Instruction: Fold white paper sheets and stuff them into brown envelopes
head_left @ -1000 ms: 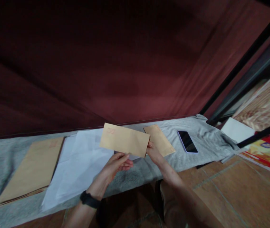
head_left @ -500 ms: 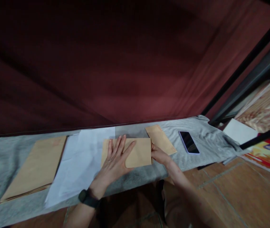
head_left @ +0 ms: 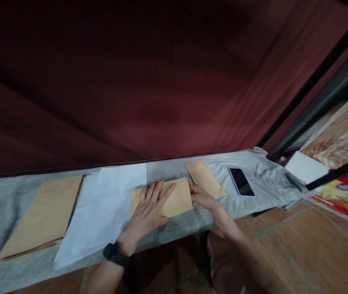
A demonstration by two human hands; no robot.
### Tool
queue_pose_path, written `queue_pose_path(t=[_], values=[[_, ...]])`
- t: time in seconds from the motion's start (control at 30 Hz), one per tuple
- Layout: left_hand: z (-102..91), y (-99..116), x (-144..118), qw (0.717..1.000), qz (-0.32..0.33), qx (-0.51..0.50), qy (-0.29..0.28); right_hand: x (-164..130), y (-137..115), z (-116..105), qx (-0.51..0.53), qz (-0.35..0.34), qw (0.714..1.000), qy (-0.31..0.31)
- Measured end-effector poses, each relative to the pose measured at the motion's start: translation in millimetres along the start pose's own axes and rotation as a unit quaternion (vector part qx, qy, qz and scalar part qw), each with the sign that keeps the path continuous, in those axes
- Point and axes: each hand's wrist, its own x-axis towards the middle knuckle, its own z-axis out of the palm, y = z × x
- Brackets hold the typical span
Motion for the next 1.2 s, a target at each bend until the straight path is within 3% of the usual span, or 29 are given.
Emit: queue_pose_path(t=[0.23,0.67,0.73,0.87,0.93,1.0,1.1,1.2], values=[[4.4,1.5,1.3,1.0,0.009,0.017,0.014,4.9,13.3,-9.6,-0.015,-0.037,0.999,-0.001],[14.1,2.4,9.7,0.999,-0.018,-0.035,-0.03,4.6,32.4,-19.9,-0.047,0.002,0.996,0.082],[14.6,2.2,10.7,0.999,-0.019,-0.034,-0.024,4.9,29.7,-21.4,-0.06,-0.033,0.99,0.12],[18.6,3.3,12.6,0.999,-0.035,-0.019,-0.013,2.2,15.3,-27.1,-0.07,-0.145,0.94,0.302],[20.8,4.9,12.9,0.999,-0.04,-0.014,-0.01,-1.5,7.6,-29.2,-0.031,-0.154,0.93,0.332],[22.5,7.6,12.5,0.999,-0.041,-0.011,-0.007,-5.8,3.1,-28.8,0.03,-0.115,0.955,0.27],[24.2,12.8,10.5,1.0,-0.023,-0.01,-0.006,-12.3,2.8,-25.5,0.055,-0.027,0.993,0.105],[26.3,17.8,7.4,0.999,0.019,-0.014,-0.022,-19.4,4.9,-25.3,0.017,0.027,0.999,-0.014]])
